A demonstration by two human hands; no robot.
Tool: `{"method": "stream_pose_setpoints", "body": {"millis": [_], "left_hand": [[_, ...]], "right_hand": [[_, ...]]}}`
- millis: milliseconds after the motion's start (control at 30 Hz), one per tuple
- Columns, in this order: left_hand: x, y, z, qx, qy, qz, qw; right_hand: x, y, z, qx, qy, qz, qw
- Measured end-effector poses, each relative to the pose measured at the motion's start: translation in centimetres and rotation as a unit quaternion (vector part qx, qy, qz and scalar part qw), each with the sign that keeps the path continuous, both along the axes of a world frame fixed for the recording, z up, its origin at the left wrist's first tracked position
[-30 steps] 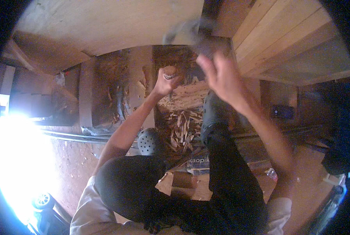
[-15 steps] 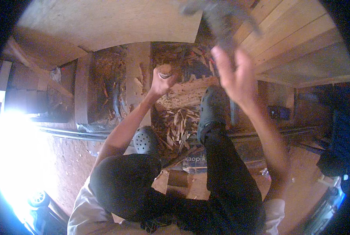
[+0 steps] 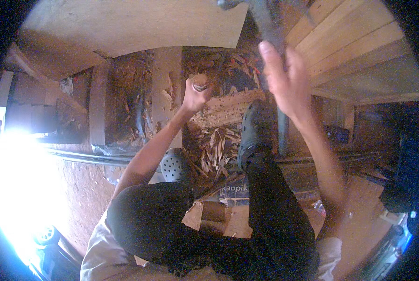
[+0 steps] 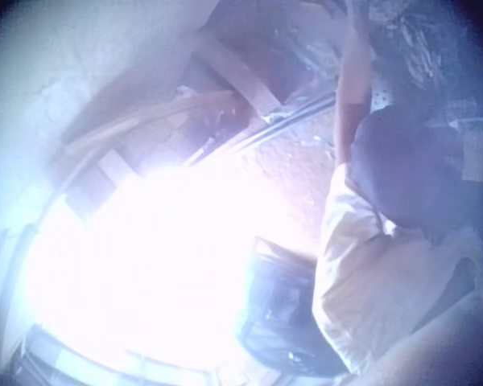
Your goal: The person sits on the floor and uses a hammer and chisel to carve a small piece of wood. They repeatedly strike the chisel to remove wood shavings, occasionally repositioning the wood piece.
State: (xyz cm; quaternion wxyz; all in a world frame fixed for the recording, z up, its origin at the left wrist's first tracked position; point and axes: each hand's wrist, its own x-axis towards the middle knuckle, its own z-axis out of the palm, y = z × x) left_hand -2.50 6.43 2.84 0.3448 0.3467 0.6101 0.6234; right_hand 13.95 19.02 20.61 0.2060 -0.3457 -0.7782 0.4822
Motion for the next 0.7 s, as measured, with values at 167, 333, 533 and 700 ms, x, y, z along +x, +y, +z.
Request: {"method": "stream_pose_setpoints", "body": {"millis": [167, 333, 533, 700], "left_hand": [[0.1, -0.3, 0.9, 0.015, -0.009, -0.001, 1.0], [0.5, -0.5, 0.8, 0.036, 0.041, 0.04, 0.998], [0.7, -0.3, 0.4, 0.018, 0.046, 0.011, 0.999], [0.5, -0.9, -0.1, -0.042, -0.001, -0.007, 0.999]], "right_hand": [[-0.7, -1.4, -3.5, 0.113, -0.147, 0.167, 0.968], [1.3, -0.9, 0.9, -0.029, -0.101, 0.041, 0.994], [-0.6, 0.1, 3.6, -0.013, 0.193, 0.0, 0.981], [-1.5, -2.2, -3.7, 0.176, -0.205, 0.216, 0.938]]}}
